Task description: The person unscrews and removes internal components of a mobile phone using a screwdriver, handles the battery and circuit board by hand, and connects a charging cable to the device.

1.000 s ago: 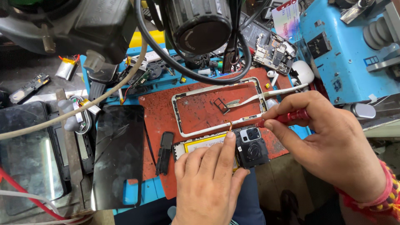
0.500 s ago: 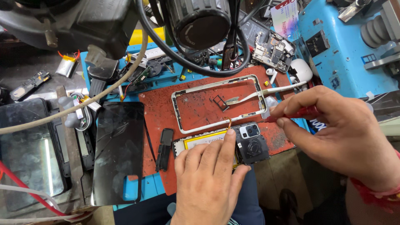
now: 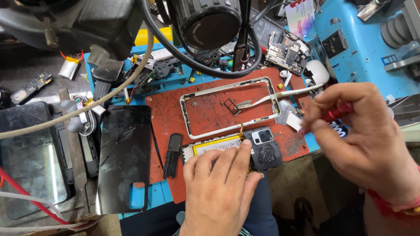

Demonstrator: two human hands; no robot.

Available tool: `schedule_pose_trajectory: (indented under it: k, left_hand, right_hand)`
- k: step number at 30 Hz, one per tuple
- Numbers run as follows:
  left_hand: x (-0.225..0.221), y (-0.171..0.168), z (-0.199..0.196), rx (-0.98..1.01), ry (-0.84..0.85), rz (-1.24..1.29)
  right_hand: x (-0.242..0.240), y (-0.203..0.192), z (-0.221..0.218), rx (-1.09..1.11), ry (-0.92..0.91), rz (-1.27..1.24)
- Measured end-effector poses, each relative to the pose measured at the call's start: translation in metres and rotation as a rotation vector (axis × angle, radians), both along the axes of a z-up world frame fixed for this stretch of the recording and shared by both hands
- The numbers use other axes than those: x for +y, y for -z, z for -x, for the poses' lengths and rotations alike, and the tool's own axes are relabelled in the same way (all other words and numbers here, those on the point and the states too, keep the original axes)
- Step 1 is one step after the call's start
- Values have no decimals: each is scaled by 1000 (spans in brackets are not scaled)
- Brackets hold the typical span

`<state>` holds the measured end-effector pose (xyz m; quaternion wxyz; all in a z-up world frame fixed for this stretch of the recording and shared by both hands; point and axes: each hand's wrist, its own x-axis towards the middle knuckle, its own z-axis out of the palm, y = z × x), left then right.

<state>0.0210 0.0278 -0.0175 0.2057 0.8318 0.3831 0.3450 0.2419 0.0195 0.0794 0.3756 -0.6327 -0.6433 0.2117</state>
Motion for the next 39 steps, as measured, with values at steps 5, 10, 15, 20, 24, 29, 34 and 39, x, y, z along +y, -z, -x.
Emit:
schedule_pose_trajectory:
  k: [5,10,15,20,24,29,34,39]
  left_hand:
    - [-1,-2,2,-28,8,21]
    - [-3,-2,4,-32,0,51]
    - [-4,-4,6,-43,-8,24]
    - [-6,-5,10,-46,-12,23]
    - [-7,-6,11,-34,-24,16]
    - [-8,-8,17,-37,14,43]
    - [-10,-11,24,-12,72,49]
    - [-17,-10,33,-96,104,-3]
  right_hand:
    - [-9,14,15,-369,218,414]
    - [-12,23,39,-578,132,349]
    - [-3,20,57,-560,232,588]
    - [-3,17,63,-636,242,577]
    - [-5,17,64,-620,219,473]
    - [-9,9,68,-606,309,548]
    - [-2,0,50,-702,273,418]
    - [19,3,45,-704,234,283]
